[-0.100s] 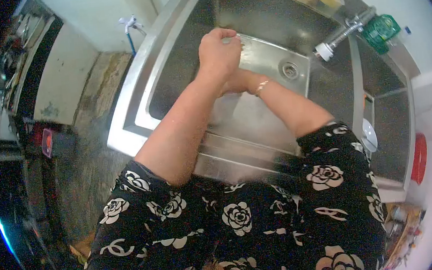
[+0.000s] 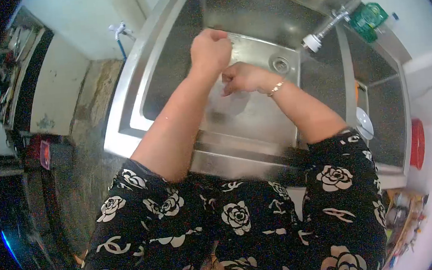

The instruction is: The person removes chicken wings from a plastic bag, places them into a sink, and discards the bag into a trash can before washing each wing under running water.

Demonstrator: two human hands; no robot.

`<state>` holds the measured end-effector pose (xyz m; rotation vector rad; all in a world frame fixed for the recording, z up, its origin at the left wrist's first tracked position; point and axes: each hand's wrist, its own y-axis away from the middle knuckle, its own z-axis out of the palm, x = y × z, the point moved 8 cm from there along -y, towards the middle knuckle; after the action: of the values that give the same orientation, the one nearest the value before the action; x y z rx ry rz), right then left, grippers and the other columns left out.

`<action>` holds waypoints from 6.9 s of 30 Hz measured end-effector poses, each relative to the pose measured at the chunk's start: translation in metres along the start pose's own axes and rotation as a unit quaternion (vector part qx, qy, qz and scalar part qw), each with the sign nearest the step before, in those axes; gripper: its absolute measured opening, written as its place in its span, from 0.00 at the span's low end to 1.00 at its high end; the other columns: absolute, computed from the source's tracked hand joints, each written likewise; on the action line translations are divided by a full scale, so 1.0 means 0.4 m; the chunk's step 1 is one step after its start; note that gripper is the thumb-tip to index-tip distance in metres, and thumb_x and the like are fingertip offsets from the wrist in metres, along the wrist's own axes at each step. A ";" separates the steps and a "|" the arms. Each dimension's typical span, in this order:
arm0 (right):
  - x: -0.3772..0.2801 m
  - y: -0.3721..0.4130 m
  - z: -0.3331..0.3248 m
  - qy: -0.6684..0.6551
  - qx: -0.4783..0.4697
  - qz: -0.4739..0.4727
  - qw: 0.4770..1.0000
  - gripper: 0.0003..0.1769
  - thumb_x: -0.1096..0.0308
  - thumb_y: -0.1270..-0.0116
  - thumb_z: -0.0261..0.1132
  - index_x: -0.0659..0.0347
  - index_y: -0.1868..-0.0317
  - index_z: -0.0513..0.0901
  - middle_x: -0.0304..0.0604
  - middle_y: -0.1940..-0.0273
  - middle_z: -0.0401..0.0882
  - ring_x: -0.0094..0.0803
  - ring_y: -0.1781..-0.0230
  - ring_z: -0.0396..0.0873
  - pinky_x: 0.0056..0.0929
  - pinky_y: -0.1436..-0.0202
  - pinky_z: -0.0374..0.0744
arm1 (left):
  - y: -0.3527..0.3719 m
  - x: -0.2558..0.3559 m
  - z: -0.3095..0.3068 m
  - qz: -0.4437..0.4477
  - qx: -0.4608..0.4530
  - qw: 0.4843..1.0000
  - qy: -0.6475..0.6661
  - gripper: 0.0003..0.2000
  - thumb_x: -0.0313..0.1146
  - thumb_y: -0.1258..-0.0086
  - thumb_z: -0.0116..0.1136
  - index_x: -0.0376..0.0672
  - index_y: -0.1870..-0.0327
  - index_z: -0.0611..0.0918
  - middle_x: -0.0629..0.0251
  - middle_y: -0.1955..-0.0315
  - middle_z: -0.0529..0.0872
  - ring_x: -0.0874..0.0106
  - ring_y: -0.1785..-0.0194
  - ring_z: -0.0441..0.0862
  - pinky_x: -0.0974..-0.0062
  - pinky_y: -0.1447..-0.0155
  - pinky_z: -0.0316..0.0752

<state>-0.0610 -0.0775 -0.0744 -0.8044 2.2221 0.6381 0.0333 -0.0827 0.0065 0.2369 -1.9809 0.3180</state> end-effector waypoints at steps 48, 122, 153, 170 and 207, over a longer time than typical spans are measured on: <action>0.026 0.316 -0.169 -0.443 0.168 0.031 0.880 0.18 0.59 0.36 0.56 0.65 0.53 0.74 0.42 0.61 0.77 0.28 0.58 0.75 0.26 0.53 0.74 | 0.101 0.084 0.211 0.174 -0.297 0.935 0.080 0.25 0.30 0.48 0.59 0.41 0.46 0.70 0.54 0.53 0.77 0.61 0.50 0.75 0.67 0.47 0.69; 0.170 0.066 -0.204 -0.073 0.318 0.051 0.944 0.13 0.63 0.55 0.65 0.65 0.73 0.76 0.49 0.69 0.76 0.39 0.68 0.76 0.33 0.63 0.73 | 0.009 -0.093 0.204 -0.158 -0.274 0.948 -0.046 0.12 0.33 0.51 0.59 0.30 0.71 0.80 0.58 0.72 0.81 0.71 0.69 0.77 0.74 0.65 0.70; 0.171 0.063 -0.206 -0.114 0.242 0.009 0.963 0.11 0.65 0.47 0.62 0.65 0.79 0.78 0.39 0.85 0.72 0.22 0.84 0.69 0.25 0.80 0.69 | -0.004 -0.186 0.305 -0.216 -0.270 0.935 0.072 0.17 0.43 0.34 0.48 0.34 0.64 0.79 0.60 0.70 0.79 0.71 0.68 0.74 0.70 0.64 0.68; 0.264 0.072 -0.126 0.037 0.065 0.108 0.991 0.13 0.71 0.46 0.57 0.67 0.60 0.79 0.43 0.71 0.79 0.26 0.75 0.78 0.25 0.75 0.78 | -0.028 -0.220 0.258 -0.159 -0.281 0.925 -0.199 0.19 0.40 0.47 0.61 0.29 0.64 0.80 0.54 0.68 0.82 0.67 0.64 0.80 0.70 0.63 0.73; 0.449 0.128 -0.132 -0.116 0.222 0.223 0.942 0.09 0.70 0.44 0.59 0.70 0.74 0.75 0.51 0.82 0.75 0.35 0.87 0.77 0.32 0.85 0.77 | 0.125 -0.064 0.366 0.030 -0.427 0.843 -0.324 0.19 0.42 0.41 0.42 0.32 0.69 0.80 0.42 0.64 0.79 0.50 0.57 0.76 0.61 0.51 0.69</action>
<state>-0.2229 -0.1404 -0.1610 0.0065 2.2126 0.3819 -0.0968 -0.0829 -0.0807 -0.3472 -2.5835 -0.7158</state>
